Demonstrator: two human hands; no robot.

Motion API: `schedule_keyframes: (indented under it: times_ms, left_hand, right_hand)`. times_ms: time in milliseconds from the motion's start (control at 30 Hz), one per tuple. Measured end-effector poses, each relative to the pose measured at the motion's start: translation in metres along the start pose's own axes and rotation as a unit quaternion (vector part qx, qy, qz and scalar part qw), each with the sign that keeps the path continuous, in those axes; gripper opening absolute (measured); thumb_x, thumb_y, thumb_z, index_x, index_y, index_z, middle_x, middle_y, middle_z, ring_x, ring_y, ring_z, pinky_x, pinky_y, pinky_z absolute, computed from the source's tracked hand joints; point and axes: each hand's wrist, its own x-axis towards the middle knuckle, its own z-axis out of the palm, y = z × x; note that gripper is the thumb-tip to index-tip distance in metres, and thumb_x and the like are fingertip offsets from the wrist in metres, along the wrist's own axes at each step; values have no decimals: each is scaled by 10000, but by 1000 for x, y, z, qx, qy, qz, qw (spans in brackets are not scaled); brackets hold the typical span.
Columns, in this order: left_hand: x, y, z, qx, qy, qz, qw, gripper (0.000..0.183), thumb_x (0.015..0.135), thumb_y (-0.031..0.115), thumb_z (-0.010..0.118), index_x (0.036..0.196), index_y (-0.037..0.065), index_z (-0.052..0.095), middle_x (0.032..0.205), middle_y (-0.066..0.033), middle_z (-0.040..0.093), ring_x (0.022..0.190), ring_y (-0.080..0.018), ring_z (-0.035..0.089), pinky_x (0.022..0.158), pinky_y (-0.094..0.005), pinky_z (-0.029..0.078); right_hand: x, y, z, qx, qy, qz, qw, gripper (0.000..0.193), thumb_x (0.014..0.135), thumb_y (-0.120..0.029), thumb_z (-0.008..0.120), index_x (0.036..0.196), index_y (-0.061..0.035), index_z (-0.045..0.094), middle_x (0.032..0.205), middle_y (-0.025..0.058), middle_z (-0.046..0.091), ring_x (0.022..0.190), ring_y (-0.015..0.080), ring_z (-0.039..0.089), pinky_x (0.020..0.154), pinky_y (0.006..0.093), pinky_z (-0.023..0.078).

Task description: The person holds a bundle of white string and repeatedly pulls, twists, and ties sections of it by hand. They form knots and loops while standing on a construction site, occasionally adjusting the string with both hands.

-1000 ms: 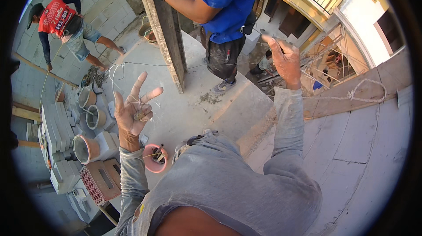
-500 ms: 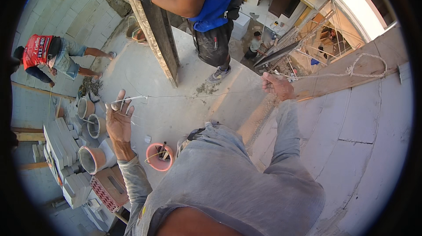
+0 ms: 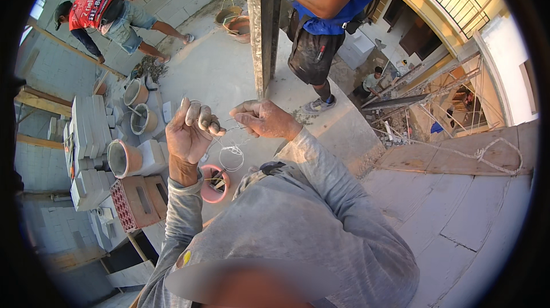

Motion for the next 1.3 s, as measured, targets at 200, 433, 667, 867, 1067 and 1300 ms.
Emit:
schedule_keyframes:
  times_ms: [200, 433, 667, 867, 1067, 1300]
  left_hand:
    - [-80, 84, -16, 266, 153, -30, 951, 422, 1067, 336, 496, 830, 12, 628, 671, -99, 647, 380, -59, 384, 402, -225, 385]
    - [-200, 137, -74, 658, 325, 18, 679, 255, 947, 276, 704, 1012, 34, 750, 763, -59, 719, 637, -120, 616, 589, -272, 473]
    - [-200, 99, -51, 882, 331, 21, 335, 531, 767, 220, 821, 1271, 106, 699, 1145, -196, 729, 965, -368, 707, 884, -362, 546]
    - [-133, 83, 20, 732, 270, -138, 610, 501, 764, 237, 847, 1224, 81, 724, 1099, -192, 740, 944, -276, 732, 791, -368, 565]
    - [-91, 53, 52, 794, 191, 253, 519, 258, 768, 132, 847, 1009, 62, 788, 934, -108, 765, 798, -241, 724, 696, -340, 554]
    - [-69, 28, 43, 684, 135, 237, 677, 206, 823, 129, 818, 993, 19, 779, 856, -105, 756, 737, -173, 697, 671, -321, 547]
  right_hand:
    - [42, -29, 3, -166, 43, -213, 962, 280, 981, -270, 688, 1073, -13, 749, 795, 12, 682, 726, 78, 597, 641, 258, 480]
    - [46, -66, -17, -169, -19, -158, 973, 257, 967, -244, 704, 1046, -6, 759, 814, 28, 674, 720, 86, 571, 659, 267, 478]
    - [30, -90, 24, -257, 3, -223, 940, 168, 905, -114, 715, 1035, -16, 759, 775, 44, 653, 689, 110, 562, 649, 277, 469]
    - [17, -114, 53, -271, 4, -207, 940, 72, 858, -34, 734, 923, -10, 714, 721, 4, 605, 538, 46, 391, 497, 233, 318]
    - [7, -124, 63, -327, 37, -262, 907, 73, 822, -1, 729, 883, 2, 689, 714, 23, 600, 563, 63, 432, 515, 246, 346]
    - [-6, -137, 57, -313, 57, -293, 902, 97, 795, 22, 732, 883, 8, 694, 755, 53, 636, 647, 115, 588, 584, 257, 456]
